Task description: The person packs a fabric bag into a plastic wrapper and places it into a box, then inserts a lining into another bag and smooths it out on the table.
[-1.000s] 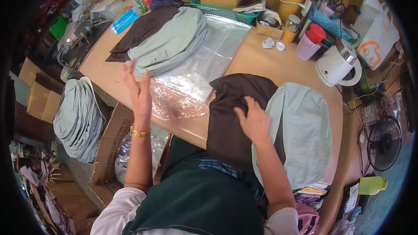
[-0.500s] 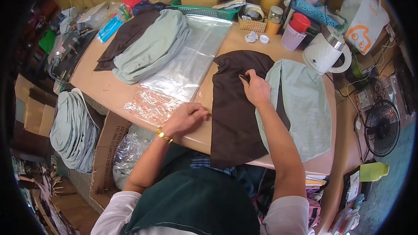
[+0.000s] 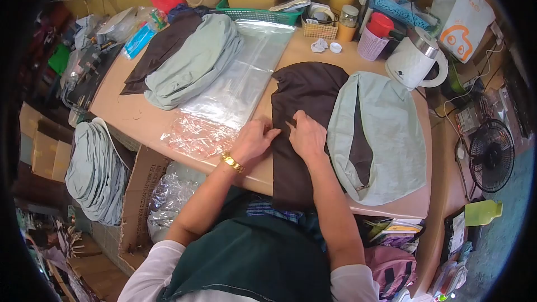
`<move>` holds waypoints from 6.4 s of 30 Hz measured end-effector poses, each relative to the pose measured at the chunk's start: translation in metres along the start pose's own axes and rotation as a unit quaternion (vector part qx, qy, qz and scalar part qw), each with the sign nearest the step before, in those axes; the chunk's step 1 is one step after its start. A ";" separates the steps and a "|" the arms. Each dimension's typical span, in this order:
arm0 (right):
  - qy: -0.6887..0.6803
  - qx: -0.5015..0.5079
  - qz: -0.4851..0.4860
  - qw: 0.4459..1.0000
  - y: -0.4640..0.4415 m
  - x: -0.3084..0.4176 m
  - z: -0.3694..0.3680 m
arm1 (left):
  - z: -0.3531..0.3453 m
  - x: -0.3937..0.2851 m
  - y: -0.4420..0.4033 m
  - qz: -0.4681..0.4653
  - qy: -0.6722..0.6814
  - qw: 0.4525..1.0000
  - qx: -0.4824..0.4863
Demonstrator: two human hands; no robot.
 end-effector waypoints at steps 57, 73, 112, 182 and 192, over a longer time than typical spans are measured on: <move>-0.023 -0.102 0.239 0.965 0.025 0.092 0.042 | 0.108 0.060 0.068 -0.038 0.732 0.666 -0.142; -0.073 -0.088 0.204 0.972 0.008 0.082 0.013 | 0.125 0.053 0.079 -0.088 0.653 0.731 -0.179; -0.316 0.207 0.093 0.921 0.011 0.025 0.034 | 0.025 0.018 0.059 -0.049 0.285 0.950 -0.120; -0.010 0.015 0.007 1.000 -0.048 -0.073 0.085 | 0.026 0.007 0.069 -0.035 0.076 0.982 -0.168; -0.171 0.007 -0.040 0.984 -0.040 -0.055 0.137 | 0.100 0.058 0.089 0.066 -0.206 0.937 -0.274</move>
Point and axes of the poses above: each hand's wrist, its own y-axis away from the middle knuckle, its own z-axis out of the back of the hand, x = y × z, the point moved 2 cm from there along -y, towards the middle knuckle, and after that the axes turned 11 degrees about -y, right-handed, at the moved point
